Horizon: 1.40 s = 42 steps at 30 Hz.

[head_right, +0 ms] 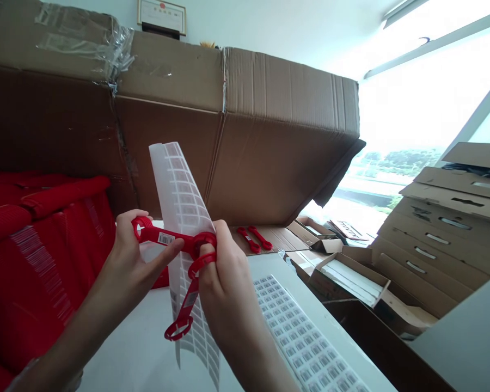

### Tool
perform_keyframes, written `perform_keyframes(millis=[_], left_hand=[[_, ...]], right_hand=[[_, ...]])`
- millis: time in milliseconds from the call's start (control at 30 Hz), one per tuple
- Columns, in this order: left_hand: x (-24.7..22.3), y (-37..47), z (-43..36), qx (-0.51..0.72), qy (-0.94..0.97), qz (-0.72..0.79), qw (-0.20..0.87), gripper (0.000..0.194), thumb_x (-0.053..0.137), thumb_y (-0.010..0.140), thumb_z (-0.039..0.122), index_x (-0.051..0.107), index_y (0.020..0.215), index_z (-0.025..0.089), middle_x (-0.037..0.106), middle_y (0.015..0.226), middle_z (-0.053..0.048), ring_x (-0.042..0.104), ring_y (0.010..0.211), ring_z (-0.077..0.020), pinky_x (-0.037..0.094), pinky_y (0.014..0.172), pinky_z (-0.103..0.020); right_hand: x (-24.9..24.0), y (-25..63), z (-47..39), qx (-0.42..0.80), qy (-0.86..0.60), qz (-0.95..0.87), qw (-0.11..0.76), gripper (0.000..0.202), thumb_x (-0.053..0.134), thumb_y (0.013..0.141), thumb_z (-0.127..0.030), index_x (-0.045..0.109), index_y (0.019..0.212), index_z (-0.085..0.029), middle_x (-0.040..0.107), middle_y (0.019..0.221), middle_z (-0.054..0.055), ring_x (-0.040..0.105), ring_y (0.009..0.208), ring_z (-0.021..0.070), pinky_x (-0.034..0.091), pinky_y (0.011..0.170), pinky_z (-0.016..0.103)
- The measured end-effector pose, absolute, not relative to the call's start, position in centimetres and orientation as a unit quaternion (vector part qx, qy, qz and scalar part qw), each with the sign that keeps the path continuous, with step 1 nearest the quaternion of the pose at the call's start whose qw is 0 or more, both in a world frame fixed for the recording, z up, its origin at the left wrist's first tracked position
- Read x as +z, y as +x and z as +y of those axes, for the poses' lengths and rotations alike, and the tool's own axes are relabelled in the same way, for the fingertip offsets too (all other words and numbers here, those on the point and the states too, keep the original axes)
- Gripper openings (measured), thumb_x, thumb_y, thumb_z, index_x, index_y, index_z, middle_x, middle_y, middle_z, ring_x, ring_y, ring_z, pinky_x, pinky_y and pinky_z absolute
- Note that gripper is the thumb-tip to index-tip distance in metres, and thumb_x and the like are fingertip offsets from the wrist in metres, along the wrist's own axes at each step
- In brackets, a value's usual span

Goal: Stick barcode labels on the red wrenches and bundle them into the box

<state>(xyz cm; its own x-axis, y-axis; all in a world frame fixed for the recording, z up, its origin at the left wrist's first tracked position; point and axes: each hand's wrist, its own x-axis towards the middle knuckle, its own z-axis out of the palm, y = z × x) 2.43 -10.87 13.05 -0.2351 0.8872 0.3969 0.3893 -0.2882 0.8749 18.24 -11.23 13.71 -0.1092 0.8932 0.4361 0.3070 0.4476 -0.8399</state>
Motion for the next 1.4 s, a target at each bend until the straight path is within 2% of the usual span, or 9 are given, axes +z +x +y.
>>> perform_keyframes(millis=[233, 400, 533, 767, 867, 1000, 1100, 1267, 1400], left_hand=[[14.2, 1.5, -11.3, 0.578, 0.531, 0.494, 0.374, 0.040, 0.057, 0.092, 0.063, 0.048, 0.114, 0.030, 0.054, 0.089, 0.002, 0.053, 0.063, -0.0132, 0.046, 0.049, -0.022], [15.1, 0.0, -11.5, 0.604, 0.484, 0.445, 0.451, 0.035, 0.074, 0.083, 0.053, 0.062, 0.100, 0.025, 0.067, 0.090, -0.003, 0.064, 0.084, -0.0188, 0.051, 0.060, -0.022], [16.3, -1.1, -12.5, 0.580, 0.464, 0.409, 0.530, 0.019, 0.069, 0.090, 0.042, 0.072, 0.097, 0.024, 0.065, 0.080, -0.002, 0.066, 0.091, -0.0194, 0.054, 0.069, -0.023], [16.9, -1.3, -13.4, 0.541, 0.450, 0.385, 0.597, 0.016, 0.072, 0.088, 0.039, 0.071, 0.096, 0.026, 0.068, 0.080, -0.002, 0.069, 0.080, -0.0176, 0.055, 0.066, -0.023], [16.9, -1.1, -13.6, 0.530, 0.463, 0.405, 0.584, 0.024, 0.079, 0.082, 0.036, 0.066, 0.101, 0.028, 0.073, 0.097, -0.004, 0.072, 0.084, -0.0188, 0.057, 0.067, -0.022], [17.0, -0.9, -14.0, 0.536, 0.496, 0.444, 0.520, 0.040, 0.088, 0.071, 0.038, 0.064, 0.102, 0.030, 0.073, 0.097, -0.002, 0.073, 0.093, -0.0230, 0.060, 0.068, -0.024], [16.9, -1.0, -13.9, 0.526, 0.502, 0.448, 0.520, 0.037, 0.082, 0.077, 0.049, 0.065, 0.103, 0.029, 0.074, 0.096, -0.003, 0.074, 0.090, -0.0223, 0.060, 0.069, -0.024], [16.9, -1.1, -13.6, 0.548, 0.489, 0.460, 0.499, 0.031, 0.077, 0.083, 0.046, 0.066, 0.103, 0.026, 0.075, 0.094, -0.003, 0.073, 0.083, -0.0218, 0.058, 0.062, -0.023], [16.5, -0.8, -13.2, 0.547, 0.503, 0.514, 0.428, 0.037, 0.072, 0.083, 0.056, 0.066, 0.105, 0.028, 0.075, 0.099, -0.003, 0.073, 0.086, -0.0255, 0.060, 0.060, -0.027]], right_hand=[[14.7, 19.0, -10.9, 0.297, -0.447, -0.663, 0.522, 0.022, 0.038, 0.105, -0.043, 0.052, 0.098, -0.027, 0.053, 0.078, 0.000, 0.048, 0.065, 0.0172, 0.048, 0.050, 0.025], [15.5, 20.4, -9.6, 0.327, -0.446, -0.663, 0.504, 0.026, 0.044, 0.102, -0.043, 0.061, 0.104, -0.024, 0.065, 0.095, 0.005, 0.061, 0.081, 0.0203, 0.055, 0.064, 0.030], [15.8, 21.6, -8.5, 0.365, -0.450, -0.650, 0.492, 0.026, 0.049, 0.101, -0.042, 0.064, 0.095, -0.022, 0.068, 0.091, 0.005, 0.063, 0.082, 0.0200, 0.053, 0.067, 0.030], [15.9, 22.6, -8.0, 0.419, -0.424, -0.644, 0.479, 0.029, 0.052, 0.100, -0.039, 0.062, 0.082, -0.020, 0.063, 0.078, 0.001, 0.056, 0.069, 0.0140, 0.045, 0.061, 0.025], [15.7, 23.0, -7.7, 0.431, -0.410, -0.653, 0.470, 0.032, 0.053, 0.100, -0.045, 0.065, 0.085, -0.020, 0.063, 0.078, 0.001, 0.056, 0.070, 0.0140, 0.044, 0.061, 0.026], [15.6, 23.7, -7.3, 0.431, -0.405, -0.657, 0.468, 0.032, 0.057, 0.099, -0.048, 0.068, 0.088, -0.020, 0.066, 0.081, 0.001, 0.058, 0.072, 0.0145, 0.047, 0.064, 0.027], [15.8, 24.2, -7.5, 0.428, -0.397, -0.667, 0.463, 0.029, 0.060, 0.097, -0.048, 0.069, 0.089, -0.021, 0.067, 0.081, 0.001, 0.061, 0.073, 0.0148, 0.050, 0.066, 0.027], [16.6, 24.5, -8.2, 0.441, -0.368, -0.694, 0.435, 0.032, 0.064, 0.093, -0.052, 0.070, 0.107, -0.024, 0.072, 0.101, 0.006, 0.068, 0.093, 0.0215, 0.058, 0.077, 0.033], [16.8, 23.7, -8.9, 0.424, -0.390, -0.692, 0.435, 0.032, 0.057, 0.096, -0.052, 0.067, 0.106, -0.023, 0.069, 0.109, 0.008, 0.066, 0.096, 0.0228, 0.059, 0.077, 0.033]])
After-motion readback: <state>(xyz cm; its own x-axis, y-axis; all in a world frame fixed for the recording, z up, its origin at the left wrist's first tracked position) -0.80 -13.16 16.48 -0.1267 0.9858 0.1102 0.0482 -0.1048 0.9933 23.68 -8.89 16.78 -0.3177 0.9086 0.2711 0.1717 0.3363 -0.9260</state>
